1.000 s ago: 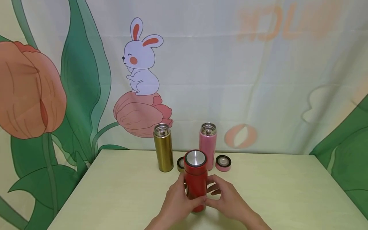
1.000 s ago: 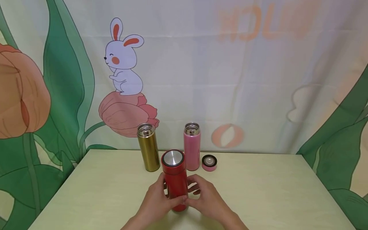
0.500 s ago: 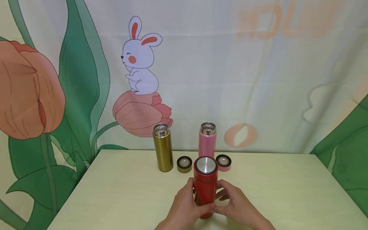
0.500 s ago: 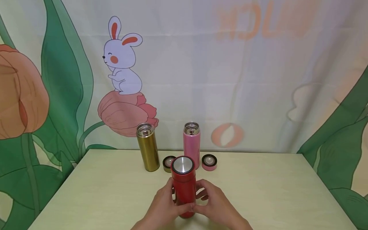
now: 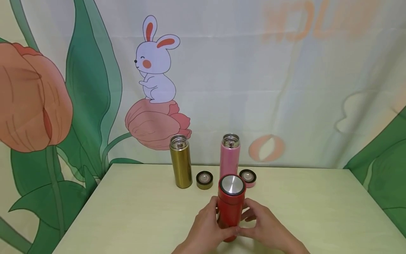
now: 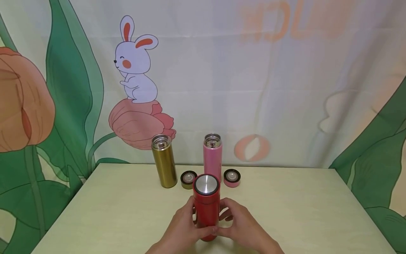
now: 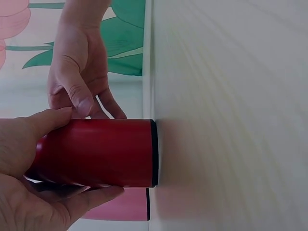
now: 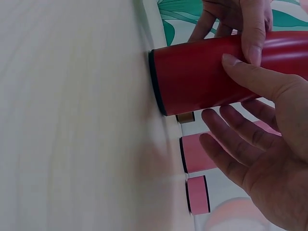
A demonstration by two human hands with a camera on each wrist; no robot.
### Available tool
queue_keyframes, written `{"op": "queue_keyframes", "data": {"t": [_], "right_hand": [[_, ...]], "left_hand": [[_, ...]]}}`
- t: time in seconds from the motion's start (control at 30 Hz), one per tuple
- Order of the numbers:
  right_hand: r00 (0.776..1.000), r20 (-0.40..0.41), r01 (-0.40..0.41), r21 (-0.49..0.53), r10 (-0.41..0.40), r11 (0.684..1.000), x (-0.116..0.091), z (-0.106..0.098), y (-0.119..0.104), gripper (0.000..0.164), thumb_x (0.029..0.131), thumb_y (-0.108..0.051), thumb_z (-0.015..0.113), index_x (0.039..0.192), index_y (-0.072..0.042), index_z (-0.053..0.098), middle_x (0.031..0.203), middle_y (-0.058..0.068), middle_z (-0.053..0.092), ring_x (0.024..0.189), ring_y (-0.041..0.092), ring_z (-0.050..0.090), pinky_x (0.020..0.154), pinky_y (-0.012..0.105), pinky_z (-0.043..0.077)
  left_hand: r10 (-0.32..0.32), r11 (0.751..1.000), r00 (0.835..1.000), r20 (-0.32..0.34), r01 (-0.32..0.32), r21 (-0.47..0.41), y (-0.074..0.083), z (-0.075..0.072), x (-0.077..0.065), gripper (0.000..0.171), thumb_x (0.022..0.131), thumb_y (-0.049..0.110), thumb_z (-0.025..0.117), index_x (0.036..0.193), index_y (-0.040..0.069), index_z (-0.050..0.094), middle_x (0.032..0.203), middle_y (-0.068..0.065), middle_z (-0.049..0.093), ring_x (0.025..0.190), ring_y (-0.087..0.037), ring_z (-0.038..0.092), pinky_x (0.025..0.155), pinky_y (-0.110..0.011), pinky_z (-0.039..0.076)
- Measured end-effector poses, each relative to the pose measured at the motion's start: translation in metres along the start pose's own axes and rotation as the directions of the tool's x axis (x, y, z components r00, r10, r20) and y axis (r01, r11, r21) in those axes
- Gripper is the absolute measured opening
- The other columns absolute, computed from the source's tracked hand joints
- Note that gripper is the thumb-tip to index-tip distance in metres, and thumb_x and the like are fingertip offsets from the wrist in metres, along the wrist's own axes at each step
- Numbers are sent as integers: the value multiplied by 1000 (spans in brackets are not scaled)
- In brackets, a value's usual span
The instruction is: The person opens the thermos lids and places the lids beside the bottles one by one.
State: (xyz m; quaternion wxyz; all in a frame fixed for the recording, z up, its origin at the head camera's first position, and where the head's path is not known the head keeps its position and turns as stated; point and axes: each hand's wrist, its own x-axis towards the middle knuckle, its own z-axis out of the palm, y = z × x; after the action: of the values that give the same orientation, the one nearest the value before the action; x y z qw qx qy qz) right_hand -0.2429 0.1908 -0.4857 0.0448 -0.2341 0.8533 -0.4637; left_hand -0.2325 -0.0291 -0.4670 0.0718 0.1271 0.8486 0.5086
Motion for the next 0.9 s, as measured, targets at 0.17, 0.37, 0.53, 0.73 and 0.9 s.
{"op": "queue_keyframes", "data": {"t": [0.17, 0.37, 0.53, 0.73, 0.9], "right_hand": [[999, 28, 26, -24, -25, 999, -4, -8, -3, 59, 82, -30, 89, 132, -26, 58, 119, -5, 68, 100, 16, 73, 90, 36, 60], [997, 31, 76, -73, -74, 994, -6, -16, -10, 60, 82, -14, 86, 133, -23, 56, 124, -4, 66, 108, 21, 70, 90, 36, 60], [994, 37, 111, -111, -107, 988, -6, -28, -22, 65, 82, -5, 82, 138, -24, 54, 133, -4, 63, 113, 23, 67, 93, 37, 59], [986, 33, 166, -170, -162, 971, -3, -45, -44, 74, 82, -2, 81, 144, -26, 50, 137, -8, 61, 115, 18, 65, 94, 38, 59], [981, 24, 194, -189, -193, 963, 2, -56, -67, 79, 82, -12, 87, 148, -31, 48, 135, -14, 60, 115, 9, 62, 94, 36, 58]], "left_hand": [[11, 1000, 1000, -7, -11, 12, 1, 2, -1, 68, 77, 36, 92, 129, 22, 51, 123, 4, 67, 116, -18, 63, 102, -52, 52], [49, 998, 998, -39, -47, 46, 2, 4, -2, 73, 74, 40, 93, 131, 23, 50, 125, 6, 68, 116, -16, 64, 101, -48, 52], [64, 996, 994, -89, -58, 67, 4, 6, -3, 76, 72, 46, 93, 131, 24, 49, 122, 8, 70, 112, -13, 66, 96, -42, 54], [61, 997, 991, -121, -54, 61, 7, 6, -1, 79, 72, 51, 93, 132, 24, 49, 120, 7, 71, 110, -14, 68, 93, -39, 55], [52, 997, 992, -116, -44, 66, 7, 6, -1, 80, 71, 56, 92, 131, 23, 50, 121, 6, 71, 111, -15, 69, 93, -41, 57]]}}
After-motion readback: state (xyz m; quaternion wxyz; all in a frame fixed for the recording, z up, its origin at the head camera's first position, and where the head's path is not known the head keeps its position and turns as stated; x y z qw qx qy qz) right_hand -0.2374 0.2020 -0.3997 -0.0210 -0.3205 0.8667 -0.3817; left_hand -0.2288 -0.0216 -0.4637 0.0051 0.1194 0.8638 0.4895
